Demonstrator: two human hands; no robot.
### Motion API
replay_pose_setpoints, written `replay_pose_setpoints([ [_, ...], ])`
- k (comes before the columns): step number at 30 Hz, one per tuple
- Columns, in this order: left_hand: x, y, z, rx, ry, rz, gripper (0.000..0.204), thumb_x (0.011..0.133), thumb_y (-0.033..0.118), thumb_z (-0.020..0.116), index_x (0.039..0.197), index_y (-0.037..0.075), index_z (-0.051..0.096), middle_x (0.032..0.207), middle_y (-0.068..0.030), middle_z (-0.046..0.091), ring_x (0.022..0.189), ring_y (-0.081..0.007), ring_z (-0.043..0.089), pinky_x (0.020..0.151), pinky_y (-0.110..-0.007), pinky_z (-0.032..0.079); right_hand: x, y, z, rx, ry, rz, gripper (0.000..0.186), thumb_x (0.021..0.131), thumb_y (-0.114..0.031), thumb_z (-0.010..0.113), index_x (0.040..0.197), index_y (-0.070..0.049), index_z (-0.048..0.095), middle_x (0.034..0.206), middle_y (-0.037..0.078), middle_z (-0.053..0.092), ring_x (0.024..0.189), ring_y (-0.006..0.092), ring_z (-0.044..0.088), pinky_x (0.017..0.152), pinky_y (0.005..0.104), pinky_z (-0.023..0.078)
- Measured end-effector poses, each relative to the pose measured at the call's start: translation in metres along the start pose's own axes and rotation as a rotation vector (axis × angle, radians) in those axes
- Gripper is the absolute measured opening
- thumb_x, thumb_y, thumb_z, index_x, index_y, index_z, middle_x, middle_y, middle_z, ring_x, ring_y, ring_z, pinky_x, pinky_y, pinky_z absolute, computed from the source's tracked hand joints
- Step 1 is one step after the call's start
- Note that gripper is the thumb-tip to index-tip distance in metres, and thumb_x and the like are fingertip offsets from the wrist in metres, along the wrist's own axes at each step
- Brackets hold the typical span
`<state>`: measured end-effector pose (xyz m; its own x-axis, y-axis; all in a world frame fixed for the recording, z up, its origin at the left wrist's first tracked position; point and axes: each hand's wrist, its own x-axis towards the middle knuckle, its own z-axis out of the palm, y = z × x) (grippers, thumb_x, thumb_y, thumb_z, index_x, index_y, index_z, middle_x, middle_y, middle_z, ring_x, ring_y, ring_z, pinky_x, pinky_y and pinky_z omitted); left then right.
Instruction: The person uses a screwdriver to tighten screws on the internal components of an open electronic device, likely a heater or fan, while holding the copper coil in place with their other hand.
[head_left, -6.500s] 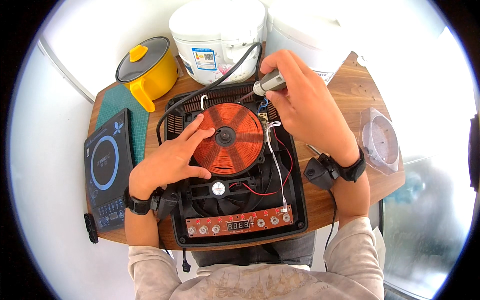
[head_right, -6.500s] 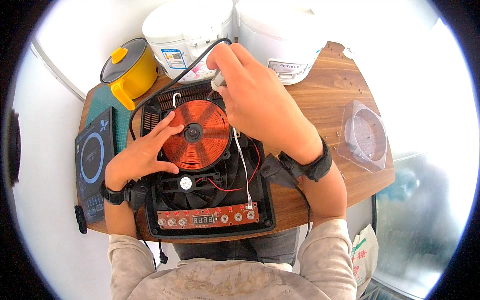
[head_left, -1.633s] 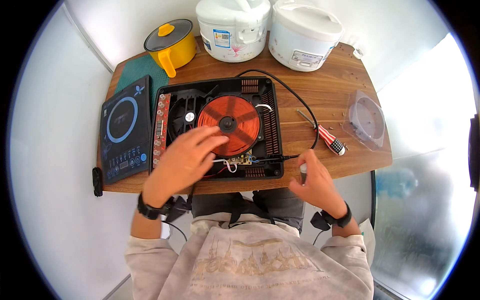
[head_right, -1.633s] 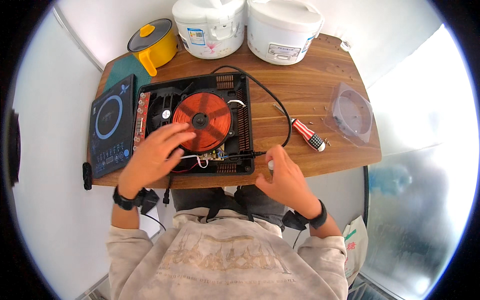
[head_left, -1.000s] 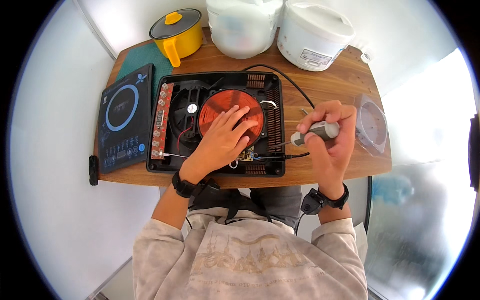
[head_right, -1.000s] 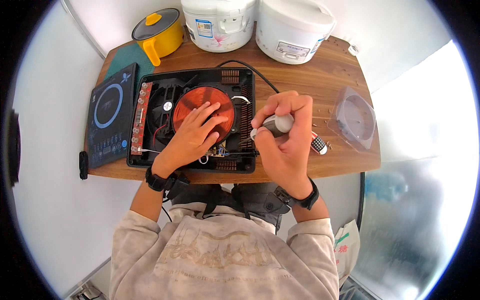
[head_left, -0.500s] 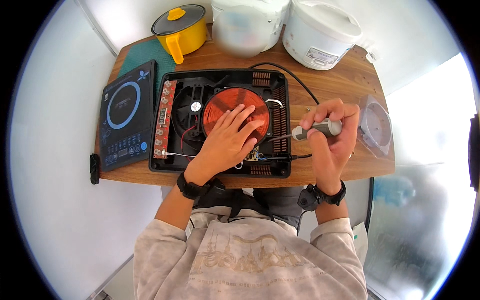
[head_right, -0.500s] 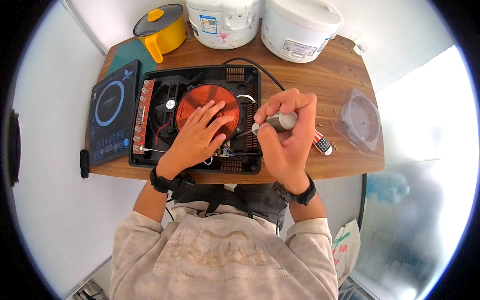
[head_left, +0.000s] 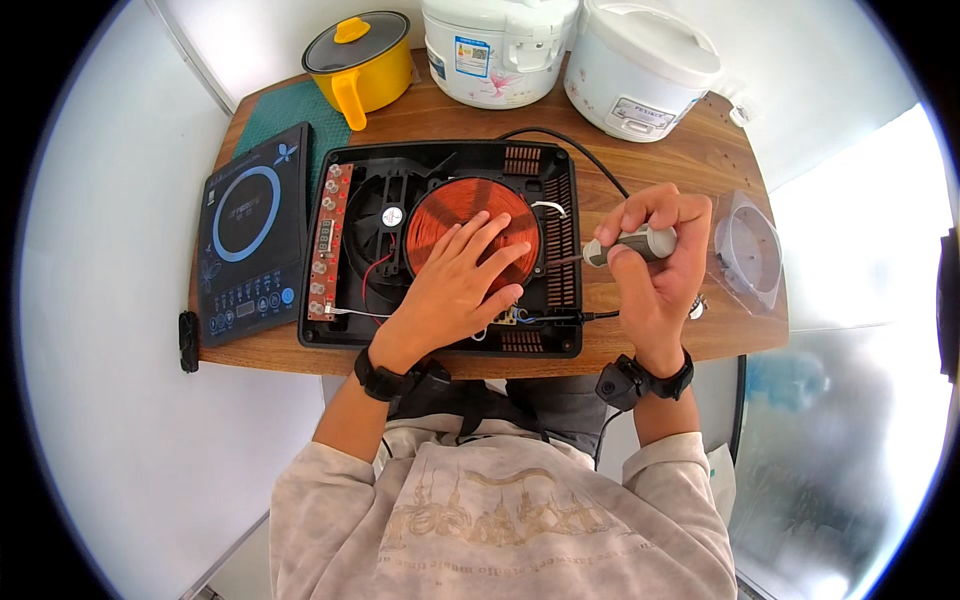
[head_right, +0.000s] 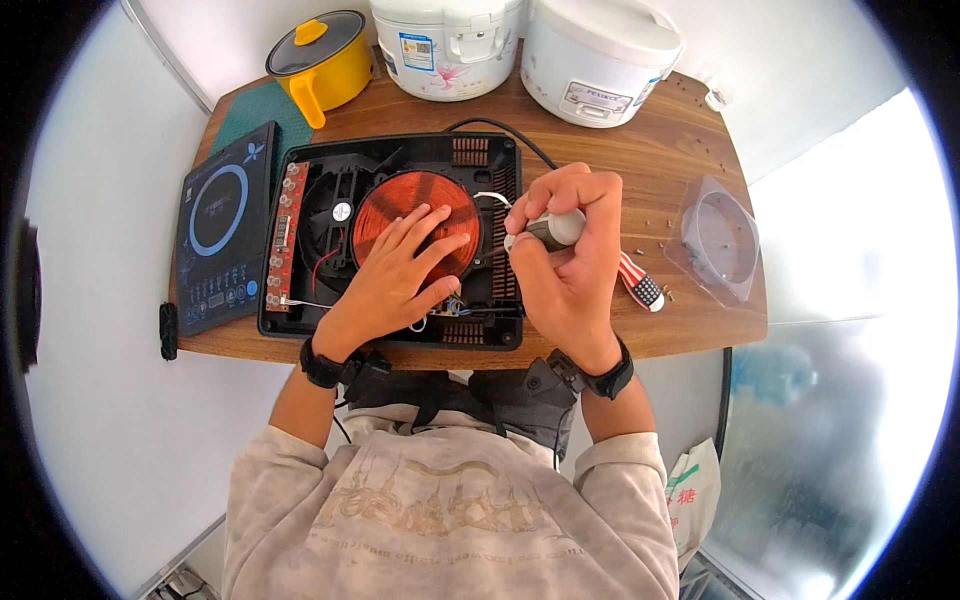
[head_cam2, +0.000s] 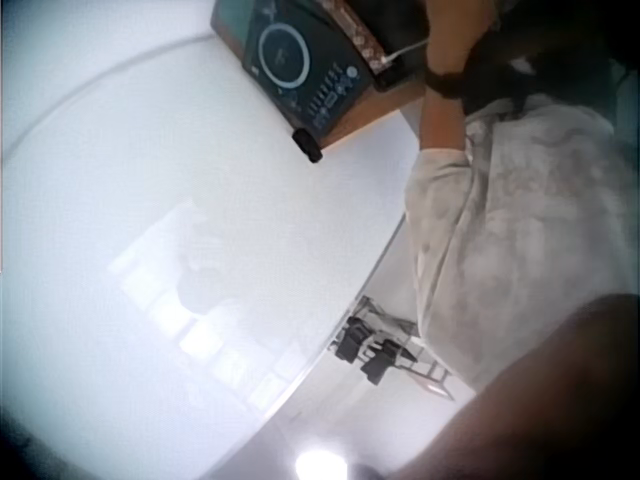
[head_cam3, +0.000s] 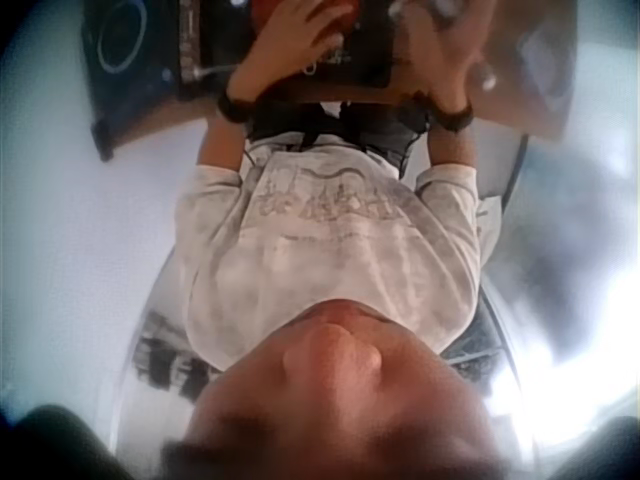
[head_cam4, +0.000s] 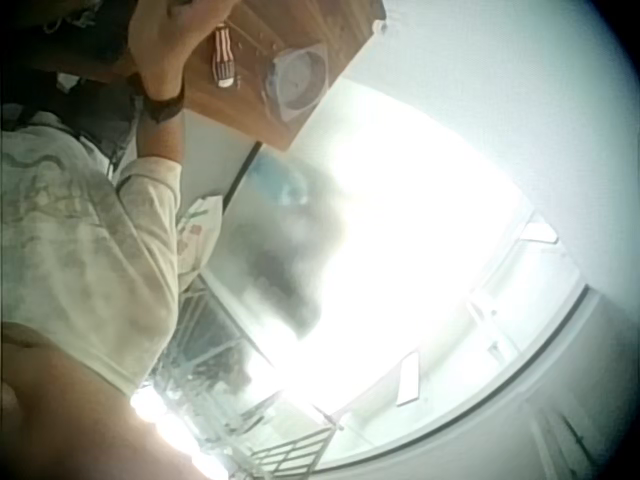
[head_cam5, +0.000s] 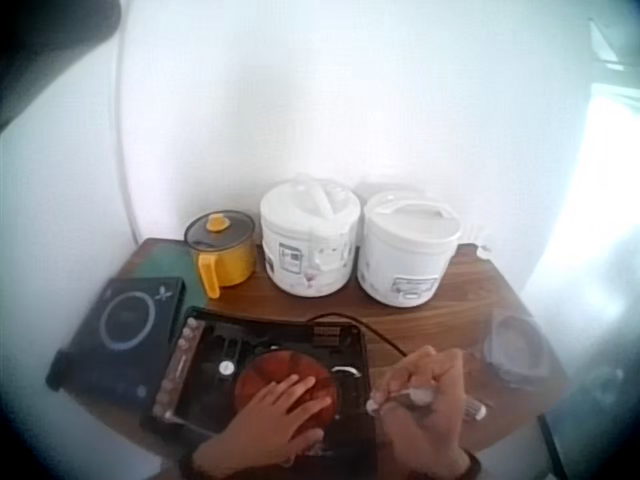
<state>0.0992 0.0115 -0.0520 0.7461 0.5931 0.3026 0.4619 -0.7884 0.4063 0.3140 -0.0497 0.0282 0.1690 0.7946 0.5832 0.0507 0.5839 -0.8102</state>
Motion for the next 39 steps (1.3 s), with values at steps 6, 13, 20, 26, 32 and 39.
replay_pose_setpoints([
  [6, -0.001, -0.001, -0.001, -0.004, -0.019, -0.003, 0.053, 0.096, 0.028, 0.068, 0.144, 0.015, 0.053, 0.159, -0.0162, 0.04, 0.149, -0.0383, 0.035, 0.122, -0.052, 0.031, -0.001, 0.006, 0.0, 0.031, -0.041, -0.024, 0.04, 0.079, 0.018, 0.048, 0.108, -0.007, 0.036, 0.103, 0.009, 0.046, 0.086, 0.0155, 0.053, 0.079, 0.0304, 0.05],
  [13, 0.0, 0.001, -0.002, -0.033, -0.021, -0.007, 0.054, 0.095, 0.029, 0.07, 0.144, 0.015, 0.053, 0.159, -0.0168, 0.039, 0.15, -0.0397, 0.034, 0.122, -0.053, 0.03, 0.003, 0.002, -0.002, -0.022, -0.121, 0.0, 0.035, 0.081, 0.015, 0.054, 0.106, -0.006, 0.04, 0.1, 0.01, 0.052, 0.085, 0.016, 0.054, 0.08, 0.0301, 0.049],
  [20, 0.004, -0.009, -0.013, -0.061, -0.119, 0.067, 0.056, 0.093, 0.024, 0.072, 0.145, 0.012, 0.053, 0.159, -0.0183, 0.039, 0.146, -0.0431, 0.037, 0.12, -0.051, 0.035, 0.013, -0.007, -0.004, -0.227, -0.245, 0.036, 0.026, 0.086, 0.001, 0.072, 0.099, -0.005, 0.05, 0.093, 0.008, 0.059, 0.082, 0.0193, 0.059, 0.075, 0.0326, 0.049],
  [26, 0.06, -0.019, -0.056, -0.005, -0.581, 0.066, 0.06, 0.08, 0.014, 0.08, 0.135, 0.008, 0.057, 0.139, -0.0172, 0.051, 0.122, -0.0396, 0.057, 0.107, -0.045, 0.049, 0.02, -0.032, -0.003, -0.656, -0.222, 0.038, 0.024, 0.087, -0.009, 0.074, 0.103, -0.004, 0.056, 0.093, 0.012, 0.062, 0.071, 0.0275, 0.061, 0.066, 0.0353, 0.05],
  [32, 0.074, -0.011, -0.048, 0.201, -0.552, 0.087, 0.083, 0.062, 0.004, 0.09, 0.136, 0.006, 0.051, 0.135, -0.0213, 0.049, 0.121, -0.0447, 0.056, 0.103, -0.047, 0.051, 0.018, -0.05, 0.004, -0.732, -0.189, 0.255, 0.034, 0.085, -0.013, 0.075, 0.111, -0.005, 0.055, 0.088, 0.012, 0.065, 0.06, 0.0251, 0.062, 0.059, 0.0369, 0.051],
  [39, 0.064, -0.015, -0.04, 0.168, -0.461, 0.13, 0.085, 0.062, 0.005, 0.091, 0.136, 0.006, 0.051, 0.139, -0.025, 0.046, 0.128, -0.0485, 0.052, 0.106, -0.049, 0.051, 0.009, -0.04, 0.012, -0.629, -0.134, 0.219, 0.036, 0.084, -0.011, 0.075, 0.112, -0.006, 0.053, 0.088, 0.011, 0.065, 0.059, 0.0216, 0.063, 0.058, 0.0336, 0.052],
])
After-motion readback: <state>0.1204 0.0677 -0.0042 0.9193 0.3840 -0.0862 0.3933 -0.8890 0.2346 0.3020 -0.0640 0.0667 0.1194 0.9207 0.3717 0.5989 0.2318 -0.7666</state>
